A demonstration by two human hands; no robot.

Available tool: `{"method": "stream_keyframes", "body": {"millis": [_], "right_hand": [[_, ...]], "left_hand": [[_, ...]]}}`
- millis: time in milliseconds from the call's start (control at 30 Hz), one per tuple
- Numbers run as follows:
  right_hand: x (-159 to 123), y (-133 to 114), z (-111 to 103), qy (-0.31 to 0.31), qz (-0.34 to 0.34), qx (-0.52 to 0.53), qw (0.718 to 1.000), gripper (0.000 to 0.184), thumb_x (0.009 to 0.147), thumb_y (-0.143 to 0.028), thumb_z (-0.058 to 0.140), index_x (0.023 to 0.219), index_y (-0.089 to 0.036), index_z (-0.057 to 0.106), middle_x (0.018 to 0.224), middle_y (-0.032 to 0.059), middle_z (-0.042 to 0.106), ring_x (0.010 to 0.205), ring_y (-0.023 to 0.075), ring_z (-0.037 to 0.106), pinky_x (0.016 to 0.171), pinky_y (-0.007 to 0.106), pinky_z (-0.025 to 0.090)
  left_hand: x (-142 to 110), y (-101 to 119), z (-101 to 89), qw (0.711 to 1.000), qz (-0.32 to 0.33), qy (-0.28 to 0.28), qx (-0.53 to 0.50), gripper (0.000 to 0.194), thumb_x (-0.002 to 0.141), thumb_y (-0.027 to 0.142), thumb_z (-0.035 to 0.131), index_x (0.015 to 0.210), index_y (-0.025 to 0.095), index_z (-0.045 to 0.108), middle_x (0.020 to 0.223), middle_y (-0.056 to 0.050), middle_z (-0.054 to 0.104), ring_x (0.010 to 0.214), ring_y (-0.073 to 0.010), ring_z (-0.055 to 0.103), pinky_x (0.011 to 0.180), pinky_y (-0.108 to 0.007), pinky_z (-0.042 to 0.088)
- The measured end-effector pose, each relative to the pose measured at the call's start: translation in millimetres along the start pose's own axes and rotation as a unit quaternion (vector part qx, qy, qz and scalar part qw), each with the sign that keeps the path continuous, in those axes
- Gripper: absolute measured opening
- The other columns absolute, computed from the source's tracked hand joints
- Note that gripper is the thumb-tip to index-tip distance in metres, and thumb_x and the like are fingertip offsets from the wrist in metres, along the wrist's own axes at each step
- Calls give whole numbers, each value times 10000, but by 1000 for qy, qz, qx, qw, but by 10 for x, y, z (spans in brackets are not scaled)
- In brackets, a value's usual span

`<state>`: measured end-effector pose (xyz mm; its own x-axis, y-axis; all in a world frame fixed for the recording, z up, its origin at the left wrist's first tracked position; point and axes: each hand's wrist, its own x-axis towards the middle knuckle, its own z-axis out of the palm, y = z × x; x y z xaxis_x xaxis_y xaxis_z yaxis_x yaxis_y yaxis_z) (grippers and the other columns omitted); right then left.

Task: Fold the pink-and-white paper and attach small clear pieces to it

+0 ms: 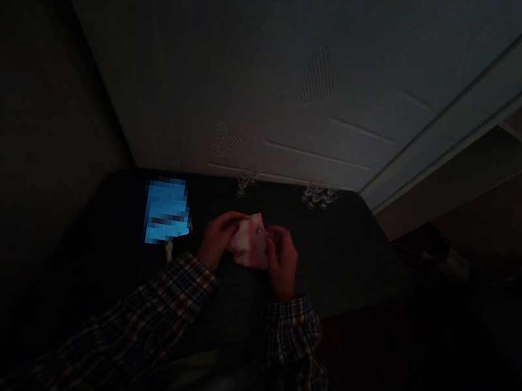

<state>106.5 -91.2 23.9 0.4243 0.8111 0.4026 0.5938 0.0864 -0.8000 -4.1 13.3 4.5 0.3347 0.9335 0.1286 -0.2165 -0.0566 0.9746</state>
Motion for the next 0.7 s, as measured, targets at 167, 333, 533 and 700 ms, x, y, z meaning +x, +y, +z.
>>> {"method": "stream_keyframes", "body": {"millis": [167,333,533,700], "right_hand": [[3,11,-3,6,6,0,1000,213,832,-261,431,1031,-210,488,776,2,563,648,123,529,600,242,413],[1,18,-18,23,10,-1,1000,214,823,-275,448,1020,-203,490,881,24,575,666,119,532,620,247,423],[-4,14,-31,34,20,7,999,217,829,-282,441,1029,-210,483,845,15,579,607,106,518,581,237,413],[-7,22,-20,29,15,20,999,213,838,-289,425,1027,-208,481,846,20,571,599,105,507,568,235,409]], "left_hand": [[-25,72,31,1000,-5,-16,-3,161,673,230,558,785,164,653,868,-46,653,856,-174,583,778,-291,440],[-44,88,50,999,-25,-32,-35,208,658,189,575,860,169,623,909,-52,646,863,-168,595,747,-273,456],[-53,83,62,997,-15,-76,-28,261,664,178,575,925,183,592,863,-44,646,828,-155,601,650,-225,461],[-41,81,71,997,-18,-65,-25,215,647,186,591,860,168,574,743,-15,619,693,-124,589,570,-203,436]]}}
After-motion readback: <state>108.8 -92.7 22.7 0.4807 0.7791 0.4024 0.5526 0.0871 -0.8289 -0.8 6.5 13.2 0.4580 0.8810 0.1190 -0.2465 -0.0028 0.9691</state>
